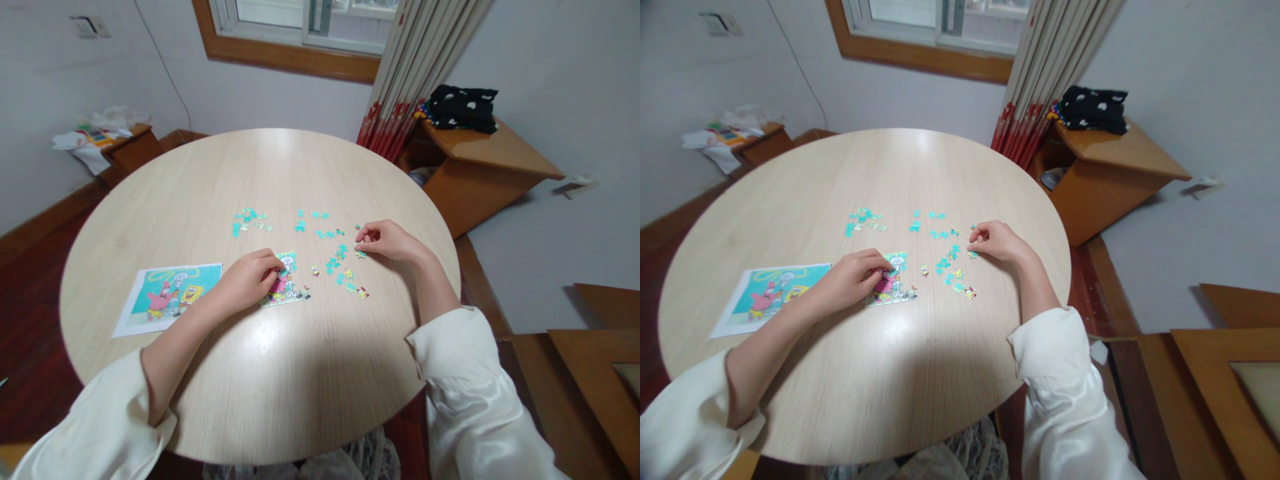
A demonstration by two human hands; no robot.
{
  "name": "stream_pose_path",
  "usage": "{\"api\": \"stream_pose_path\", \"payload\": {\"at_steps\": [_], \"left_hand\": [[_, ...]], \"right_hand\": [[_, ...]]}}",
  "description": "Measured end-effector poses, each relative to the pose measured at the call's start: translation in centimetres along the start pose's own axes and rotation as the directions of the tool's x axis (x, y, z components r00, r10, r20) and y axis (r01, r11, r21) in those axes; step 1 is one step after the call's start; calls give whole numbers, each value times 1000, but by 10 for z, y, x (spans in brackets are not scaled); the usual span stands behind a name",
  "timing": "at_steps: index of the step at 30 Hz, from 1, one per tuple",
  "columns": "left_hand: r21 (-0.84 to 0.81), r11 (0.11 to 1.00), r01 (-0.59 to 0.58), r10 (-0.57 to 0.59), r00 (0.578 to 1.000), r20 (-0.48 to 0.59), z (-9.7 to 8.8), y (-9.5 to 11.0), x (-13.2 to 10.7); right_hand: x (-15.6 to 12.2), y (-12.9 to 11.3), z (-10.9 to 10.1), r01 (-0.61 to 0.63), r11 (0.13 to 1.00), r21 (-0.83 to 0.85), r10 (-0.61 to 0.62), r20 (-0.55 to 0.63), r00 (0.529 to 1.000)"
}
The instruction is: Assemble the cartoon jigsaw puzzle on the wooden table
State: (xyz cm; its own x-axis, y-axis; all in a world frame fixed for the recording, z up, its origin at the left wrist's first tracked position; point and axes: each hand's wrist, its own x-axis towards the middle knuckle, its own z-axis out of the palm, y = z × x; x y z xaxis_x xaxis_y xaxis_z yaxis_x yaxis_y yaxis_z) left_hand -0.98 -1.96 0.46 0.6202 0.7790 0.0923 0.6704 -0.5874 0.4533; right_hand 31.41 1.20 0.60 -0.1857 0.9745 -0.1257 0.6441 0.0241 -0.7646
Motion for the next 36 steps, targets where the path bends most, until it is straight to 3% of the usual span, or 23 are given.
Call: {"api": "stream_pose_path", "payload": {"at_steps": [5,16,23,29,36], "left_hand": [[-10,1000,7,-7,1000,20,1,-1,0],[0,1000,0,0,1000,22,1,0,1],[8,1000,1,-1,1000,23,2,-1,1],[12,1000,-1,1,1000,18,2,-1,1],[11,1000,-2,1,1000,26,1,0,0]], "right_hand": [[0,3,-4,33,999,28,-35,82,996],[0,-1,0,14,1000,-5,-13,78,997],[-1,-11,12,83,993,79,-89,79,993],[-2,-27,25,204,978,-38,-199,103,975],[-2,-25,25,214,975,-55,-211,51,976]]}}
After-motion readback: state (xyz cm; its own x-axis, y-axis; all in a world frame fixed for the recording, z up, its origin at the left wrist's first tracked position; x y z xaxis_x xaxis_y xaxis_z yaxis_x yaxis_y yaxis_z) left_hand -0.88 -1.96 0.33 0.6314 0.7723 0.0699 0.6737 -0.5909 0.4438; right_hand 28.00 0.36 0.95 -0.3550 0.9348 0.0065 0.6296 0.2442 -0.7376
